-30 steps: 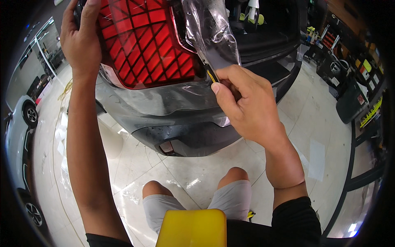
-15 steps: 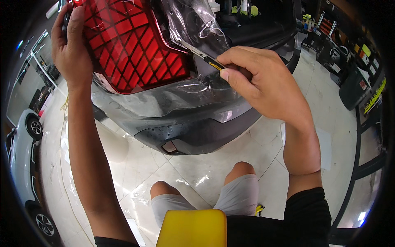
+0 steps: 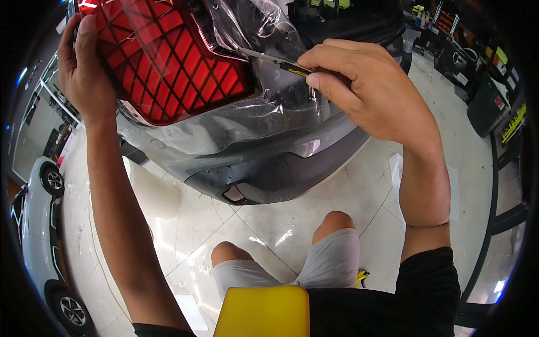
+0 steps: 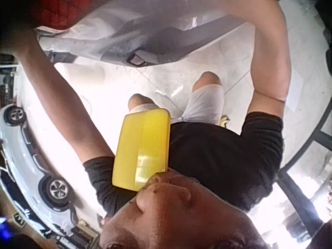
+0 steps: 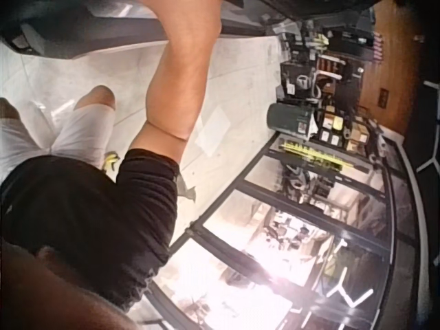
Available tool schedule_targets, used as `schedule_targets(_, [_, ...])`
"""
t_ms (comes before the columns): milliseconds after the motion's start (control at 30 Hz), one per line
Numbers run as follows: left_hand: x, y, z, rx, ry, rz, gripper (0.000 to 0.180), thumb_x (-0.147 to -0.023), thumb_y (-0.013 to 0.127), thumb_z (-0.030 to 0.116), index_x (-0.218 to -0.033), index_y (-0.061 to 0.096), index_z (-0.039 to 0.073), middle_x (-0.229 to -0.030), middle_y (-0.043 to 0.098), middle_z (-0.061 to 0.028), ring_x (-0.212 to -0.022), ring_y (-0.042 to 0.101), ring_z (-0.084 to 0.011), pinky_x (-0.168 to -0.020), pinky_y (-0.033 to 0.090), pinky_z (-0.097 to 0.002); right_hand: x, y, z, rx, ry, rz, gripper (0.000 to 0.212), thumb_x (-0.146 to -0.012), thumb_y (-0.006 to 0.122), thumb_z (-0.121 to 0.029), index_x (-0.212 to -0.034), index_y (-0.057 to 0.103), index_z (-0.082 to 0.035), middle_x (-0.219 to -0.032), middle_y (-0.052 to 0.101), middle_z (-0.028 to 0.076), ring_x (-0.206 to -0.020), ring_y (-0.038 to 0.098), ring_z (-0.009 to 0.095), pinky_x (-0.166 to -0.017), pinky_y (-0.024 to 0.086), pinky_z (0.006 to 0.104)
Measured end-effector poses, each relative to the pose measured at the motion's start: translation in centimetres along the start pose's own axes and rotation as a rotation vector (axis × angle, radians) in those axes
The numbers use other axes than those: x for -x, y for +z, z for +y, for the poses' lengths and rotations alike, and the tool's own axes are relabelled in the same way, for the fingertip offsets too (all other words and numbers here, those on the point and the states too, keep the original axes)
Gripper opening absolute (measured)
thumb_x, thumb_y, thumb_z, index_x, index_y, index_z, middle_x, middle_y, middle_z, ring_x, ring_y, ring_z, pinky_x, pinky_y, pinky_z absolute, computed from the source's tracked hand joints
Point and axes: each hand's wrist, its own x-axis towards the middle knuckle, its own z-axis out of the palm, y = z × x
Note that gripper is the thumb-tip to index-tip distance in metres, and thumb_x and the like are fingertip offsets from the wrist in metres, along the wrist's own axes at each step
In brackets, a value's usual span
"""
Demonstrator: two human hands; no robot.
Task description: The person applies a protective film to a car's taillight using a yellow squeegee and a metal blade. They smooth the film over the surface, trim the excess material around the edges, and wipe the area with a cloth.
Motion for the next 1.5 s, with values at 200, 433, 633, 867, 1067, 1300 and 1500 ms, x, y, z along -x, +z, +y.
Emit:
schedule_targets(200, [-0.2, -0.6, -0.1, -0.207, 0.076, -0.033, 0.046, -0.099, 0.061, 0.029, -0.132, 0.056, -0.003, -0.114, 0.065, -0.009, -0.098, 0.062, -0.0115, -0.086, 0.05, -0.0242, 0.7, 0.3, 0.2, 0.038, -0.005, 0.031, 0.016, -0.09, 0.062, -0.008, -0.103, 0.065, 0.0, -0.083, 0.06, 0.012, -0.068, 0.056, 0.03, -0.063, 0.044, 0.0364])
schedule_targets(433, [-0.6, -1.3, -0.8, -0.189, 0.024, -0.056, 0.038, -0.101, 0.058, 0.025, -0.128, 0.059, -0.002, -0.094, 0.067, -0.0025, -0.079, 0.06, -0.0059, -0.073, 0.049, -0.0191, 1.2, 1.0, 0.3, 0.021, 0.013, 0.092, 0.016, -0.089, 0.064, -0.007, -0.104, 0.066, 0.0, -0.079, 0.057, 0.011, -0.065, 0.053, 0.027, -0.06, 0.042, 0.0346])
schedule_targets(633, [-0.7, -0.8, -0.4, -0.143, 0.002, -0.048, 0.036, -0.101, 0.057, 0.025, -0.127, 0.06, -0.001, -0.092, 0.066, -0.0022, -0.074, 0.057, -0.0054, -0.063, 0.045, -0.0186, 2.0, 1.8, -0.2, 0.006, 0.082, 0.11, 0.016, -0.089, 0.064, -0.006, -0.104, 0.066, 0.0, -0.078, 0.056, 0.011, -0.065, 0.053, 0.027, -0.059, 0.042, 0.0344])
schedule_targets(867, [-0.7, -1.3, -0.6, -0.208, 0.014, -0.052, 0.035, -0.101, 0.057, 0.025, -0.124, 0.062, 0.0, -0.087, 0.066, -0.0012, -0.07, 0.053, -0.0041, -0.06, 0.041, -0.018, 3.3, 4.4, -1.8, -0.06, 0.18, 0.196, 0.017, -0.087, 0.065, -0.006, -0.103, 0.066, -0.001, -0.079, 0.058, 0.011, -0.066, 0.056, 0.026, -0.061, 0.045, 0.033])
schedule_targets(1067, [-0.6, -1.2, -0.7, -0.17, 0.013, -0.057, 0.036, -0.1, 0.057, 0.026, -0.124, 0.061, 0.0, -0.096, 0.067, -0.0046, -0.079, 0.06, -0.008, -0.07, 0.049, -0.0207, 4.1, 6.6, -2.7, -0.131, 0.242, 0.275, 0.012, -0.087, 0.063, -0.01, -0.099, 0.062, -0.006, -0.083, 0.061, 0.011, -0.071, 0.061, 0.034, -0.061, 0.049, 0.0416])
schedule_targets(1300, [-2.6, -4.4, -3.8, -0.955, 0.821, -0.168, 0.037, -0.093, 0.061, 0.003, -0.13, 0.059, 0.006, -0.12, 0.063, -0.0119, -0.096, 0.066, -0.0178, -0.082, 0.057, -0.0291, 4.7, 7.9, -3.7, -0.264, 0.304, 0.306, 0.012, -0.088, 0.066, -0.005, -0.099, 0.064, 0.0, -0.078, 0.061, 0.009, -0.063, 0.057, 0.019, -0.059, 0.045, 0.0282])
schedule_targets(1500, [-1.8, -4.2, -3.2, -0.793, 0.574, -0.228, 0.044, -0.09, 0.061, -0.003, -0.133, 0.058, 0.008, -0.12, 0.062, -0.0132, -0.097, 0.066, -0.0185, -0.083, 0.057, -0.0301, 4.8, 8.9, -4.3, -0.342, 0.357, 0.321, 0.007, -0.088, 0.062, -0.005, -0.094, 0.06, -0.003, -0.078, 0.058, 0.013, -0.066, 0.057, 0.033, -0.06, 0.045, 0.0395])
